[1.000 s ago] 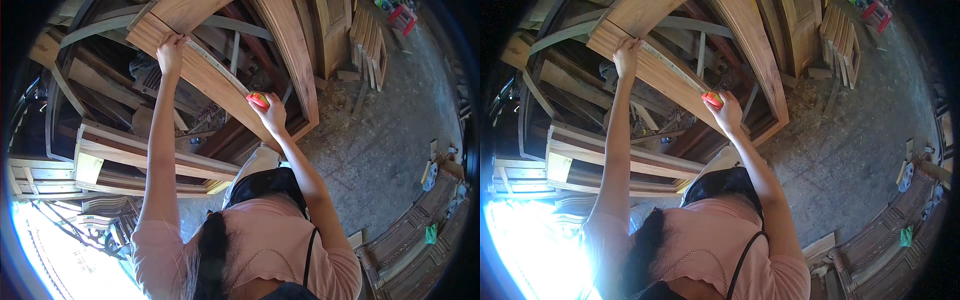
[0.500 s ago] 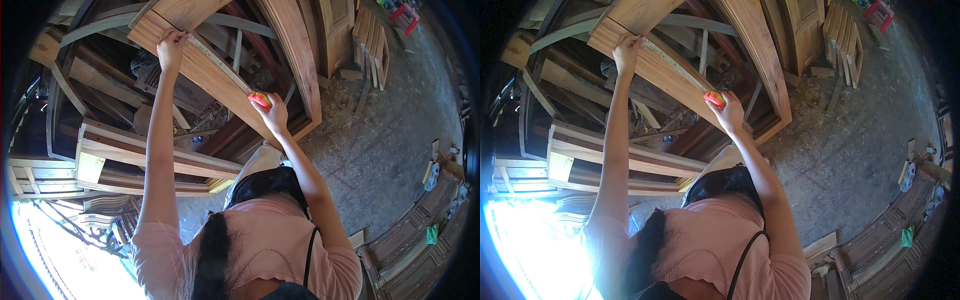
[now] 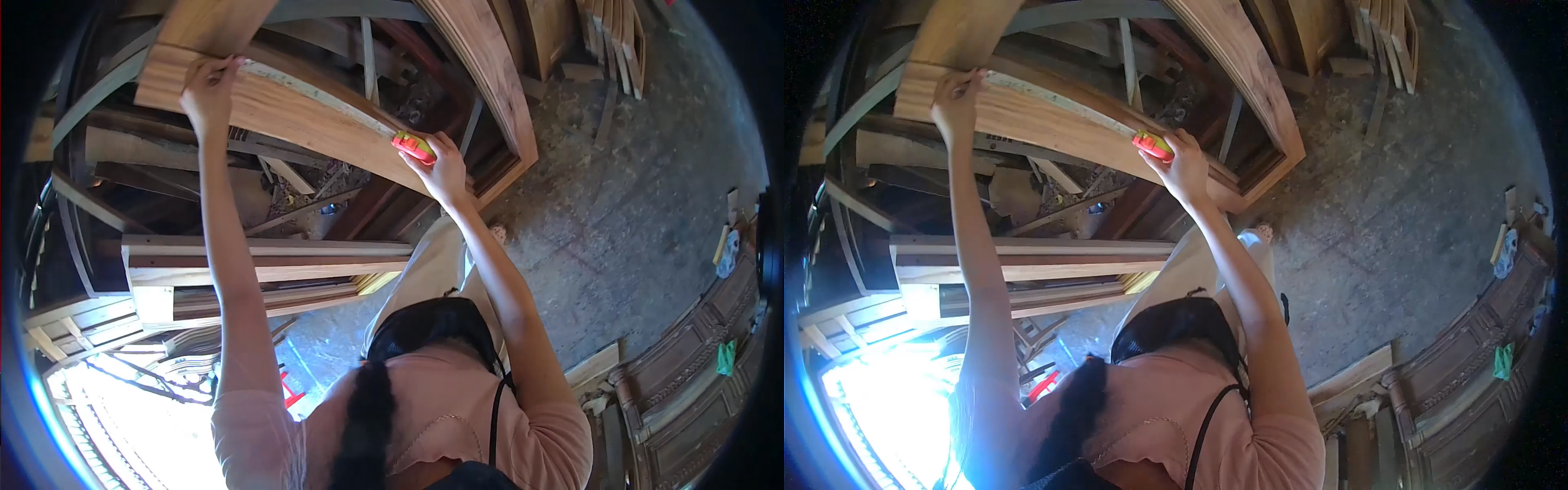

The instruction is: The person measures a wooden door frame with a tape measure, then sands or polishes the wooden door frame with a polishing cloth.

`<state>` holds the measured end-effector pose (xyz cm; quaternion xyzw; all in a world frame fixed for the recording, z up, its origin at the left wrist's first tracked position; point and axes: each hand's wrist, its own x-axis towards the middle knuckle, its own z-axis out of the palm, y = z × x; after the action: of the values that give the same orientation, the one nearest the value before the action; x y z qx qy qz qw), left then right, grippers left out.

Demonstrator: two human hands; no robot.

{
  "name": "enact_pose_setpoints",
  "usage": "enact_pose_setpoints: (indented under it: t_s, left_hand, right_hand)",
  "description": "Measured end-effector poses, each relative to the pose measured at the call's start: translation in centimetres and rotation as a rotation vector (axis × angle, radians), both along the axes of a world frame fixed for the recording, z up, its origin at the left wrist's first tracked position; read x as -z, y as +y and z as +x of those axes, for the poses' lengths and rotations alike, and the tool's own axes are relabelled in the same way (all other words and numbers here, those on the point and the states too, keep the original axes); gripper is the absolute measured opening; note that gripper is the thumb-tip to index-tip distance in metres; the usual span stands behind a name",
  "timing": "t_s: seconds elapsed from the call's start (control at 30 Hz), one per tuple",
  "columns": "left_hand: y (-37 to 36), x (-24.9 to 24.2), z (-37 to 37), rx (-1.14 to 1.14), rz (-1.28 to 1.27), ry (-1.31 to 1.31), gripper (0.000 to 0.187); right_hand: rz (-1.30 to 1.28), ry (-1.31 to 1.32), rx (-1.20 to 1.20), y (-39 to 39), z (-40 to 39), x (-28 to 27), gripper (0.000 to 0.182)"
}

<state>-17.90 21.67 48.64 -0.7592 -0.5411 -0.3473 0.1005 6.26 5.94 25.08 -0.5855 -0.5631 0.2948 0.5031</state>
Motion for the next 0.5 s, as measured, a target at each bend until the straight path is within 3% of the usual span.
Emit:
enact_pose_setpoints:
  t_s: [0.13, 0.2, 0.37, 0.47, 0.5]
  left_hand:
    - [0.1, 0.2, -0.9, -0.002, 0.024, -0.033, 0.016]
    - [0.2, -0.1, -1.5, -0.107, 0.003, 0.001, 0.014]
    - [0.4, -1.7, -3.2, -0.195, 0.085, 0.369, 0.014]
    - [0.8, -3.3, -6.2, -0.079, 0.054, 0.382, 0.019]
    - [0.5, -3.8, -6.3, -0.139, 0.041, 0.364, 0.02]
  right_hand:
    - [-0.107, 0.05, 0.019, -0.7, 0.3, 7.0, 0.033]
    - [-0.131, 0.072, 0.021, -1.1, 0.9, 10.8, 0.035]
    - [-0.251, 0.045, 0.079, -4.5, 1.7, 20.1, 0.038]
    - [-0.329, 0.063, 0.091, -6.1, 1.7, 24.5, 0.039]
    - [-0.376, 0.07, 0.079, -6.8, 1.9, 26.2, 0.04]
